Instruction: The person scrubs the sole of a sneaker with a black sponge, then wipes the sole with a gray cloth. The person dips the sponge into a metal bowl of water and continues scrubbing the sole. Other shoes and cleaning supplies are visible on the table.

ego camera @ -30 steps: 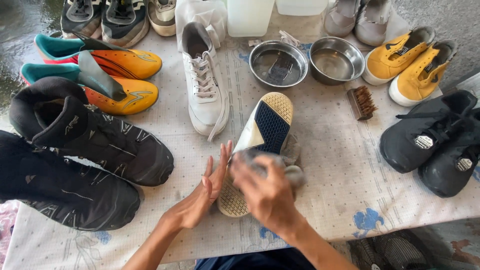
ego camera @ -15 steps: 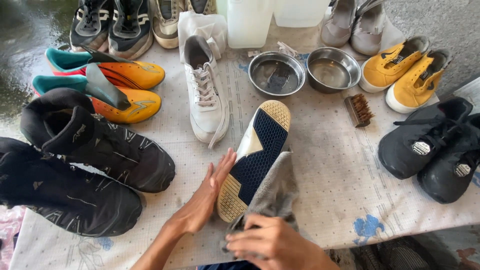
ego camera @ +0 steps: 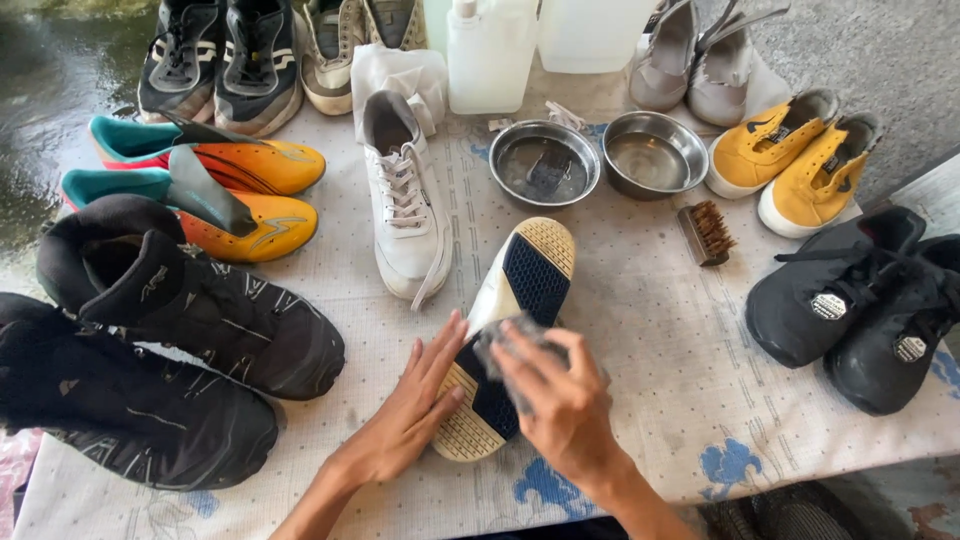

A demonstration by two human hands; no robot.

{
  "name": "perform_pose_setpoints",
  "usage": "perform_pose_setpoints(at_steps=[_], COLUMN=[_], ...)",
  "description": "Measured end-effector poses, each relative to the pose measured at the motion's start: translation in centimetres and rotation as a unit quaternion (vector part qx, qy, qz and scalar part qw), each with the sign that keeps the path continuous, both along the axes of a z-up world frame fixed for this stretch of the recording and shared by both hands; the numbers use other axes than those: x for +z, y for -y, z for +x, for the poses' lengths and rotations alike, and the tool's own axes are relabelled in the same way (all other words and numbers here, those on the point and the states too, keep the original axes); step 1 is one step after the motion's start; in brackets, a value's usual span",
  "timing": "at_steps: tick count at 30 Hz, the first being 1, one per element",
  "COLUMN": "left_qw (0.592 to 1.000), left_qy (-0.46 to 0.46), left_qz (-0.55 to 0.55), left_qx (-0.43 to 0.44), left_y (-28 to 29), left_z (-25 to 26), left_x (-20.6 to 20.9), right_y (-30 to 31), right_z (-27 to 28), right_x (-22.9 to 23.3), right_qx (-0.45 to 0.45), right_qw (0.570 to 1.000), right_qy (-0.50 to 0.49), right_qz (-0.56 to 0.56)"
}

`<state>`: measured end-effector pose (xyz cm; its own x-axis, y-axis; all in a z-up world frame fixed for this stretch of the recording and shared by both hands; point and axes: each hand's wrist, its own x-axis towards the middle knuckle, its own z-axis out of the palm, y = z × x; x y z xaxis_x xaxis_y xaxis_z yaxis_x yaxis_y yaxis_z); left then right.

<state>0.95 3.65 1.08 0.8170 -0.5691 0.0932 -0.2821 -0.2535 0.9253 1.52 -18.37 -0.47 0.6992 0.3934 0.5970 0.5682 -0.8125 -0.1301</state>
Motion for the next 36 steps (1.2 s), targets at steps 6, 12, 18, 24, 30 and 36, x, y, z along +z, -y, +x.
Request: perform_pose_setpoints(at_steps=[6, 12, 18, 24, 30, 36], left_qw=[0.996, 0.99, 0.936, 0.851, 0.932, 0.877], left_qy=[0.075, 0.133, 0.246, 0.42, 0.319, 0.364], left_qz=[-0.017, 0.015, 0.192, 0.238, 0.14, 0.285], left_qx=[0.035, 0.055, 0.164, 0.208, 0.097, 0.128], left_y=[0.0, 0.5, 4.8, 5.1, 3.2, 2.4], left_z=[-0.1, -1.6, -2.5, -2.4, -3.4, -3.2], left_x=[0.1, -2.5, -2.0, -4.1, -2.4, -2.2], right_y=[0.7, -0.5, -1.9, -1.4, -0.9, 8.1], right_z=[-2.2, 1.0, 0.0, 0.4, 0.9, 2.9], right_x=[4.5, 4.2, 4.9, 3.8, 3.3, 6.6], right_qx=[0.279, 0.142, 0.067, 0.007, -0.007, 0.011], right_qw=[0.947, 0.868, 0.871, 0.833, 0.662, 0.895], right_qy=[-0.147, -0.292, -0.32, -0.311, -0.455, -0.285], right_qz=[0.068, 0.375, 0.366, 0.457, 0.595, 0.344])
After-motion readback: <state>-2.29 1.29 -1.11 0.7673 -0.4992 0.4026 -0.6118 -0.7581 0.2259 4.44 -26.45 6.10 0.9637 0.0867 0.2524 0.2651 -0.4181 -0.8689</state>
